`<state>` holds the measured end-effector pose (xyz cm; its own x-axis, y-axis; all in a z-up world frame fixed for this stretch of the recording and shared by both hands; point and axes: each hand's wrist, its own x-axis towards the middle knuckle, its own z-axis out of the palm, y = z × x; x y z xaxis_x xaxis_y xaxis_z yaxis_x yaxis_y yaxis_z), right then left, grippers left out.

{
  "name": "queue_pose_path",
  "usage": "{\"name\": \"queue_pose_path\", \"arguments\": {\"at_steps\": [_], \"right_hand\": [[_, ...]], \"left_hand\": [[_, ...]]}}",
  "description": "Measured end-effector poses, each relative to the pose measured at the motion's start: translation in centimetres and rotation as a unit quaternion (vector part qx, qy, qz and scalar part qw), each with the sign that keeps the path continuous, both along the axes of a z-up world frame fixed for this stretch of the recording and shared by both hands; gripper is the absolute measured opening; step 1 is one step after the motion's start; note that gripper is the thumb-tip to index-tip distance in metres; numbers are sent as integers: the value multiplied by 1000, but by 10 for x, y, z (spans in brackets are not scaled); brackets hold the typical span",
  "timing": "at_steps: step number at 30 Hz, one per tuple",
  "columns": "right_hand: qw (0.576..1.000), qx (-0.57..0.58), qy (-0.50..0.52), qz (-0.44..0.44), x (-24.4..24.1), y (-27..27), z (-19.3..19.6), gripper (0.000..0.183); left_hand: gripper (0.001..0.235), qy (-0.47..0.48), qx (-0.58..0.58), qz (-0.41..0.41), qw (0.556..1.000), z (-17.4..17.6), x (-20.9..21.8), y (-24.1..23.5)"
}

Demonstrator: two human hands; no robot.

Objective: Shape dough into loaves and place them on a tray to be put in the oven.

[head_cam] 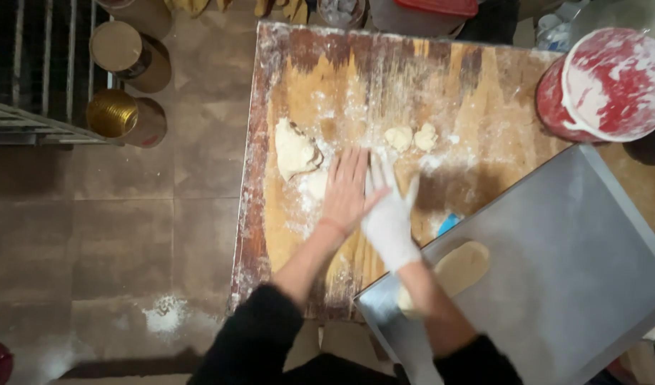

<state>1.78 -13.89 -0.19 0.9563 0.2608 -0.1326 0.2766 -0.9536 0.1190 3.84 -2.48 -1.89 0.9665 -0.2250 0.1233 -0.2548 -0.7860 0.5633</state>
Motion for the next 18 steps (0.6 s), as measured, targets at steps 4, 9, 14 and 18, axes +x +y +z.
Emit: {"name": "queue_pose_path", "arguments": {"at_steps": [4, 9, 14, 18], "right_hand": [[998, 48, 47, -11, 29, 5, 42, 66], [990, 118, -11, 74, -33, -17, 49, 62], [984, 137, 110, 4, -72, -14, 99, 39], [981, 175, -61, 54, -74, -18, 86, 47]], "left_hand": [[97, -2, 25, 21, 999, -10, 20, 0], [100, 38, -28, -35, 998, 11, -66, 22], [84, 153, -84, -32, 984, 59, -75, 63], [87, -32, -1, 167, 985, 69, -12, 88]]}}
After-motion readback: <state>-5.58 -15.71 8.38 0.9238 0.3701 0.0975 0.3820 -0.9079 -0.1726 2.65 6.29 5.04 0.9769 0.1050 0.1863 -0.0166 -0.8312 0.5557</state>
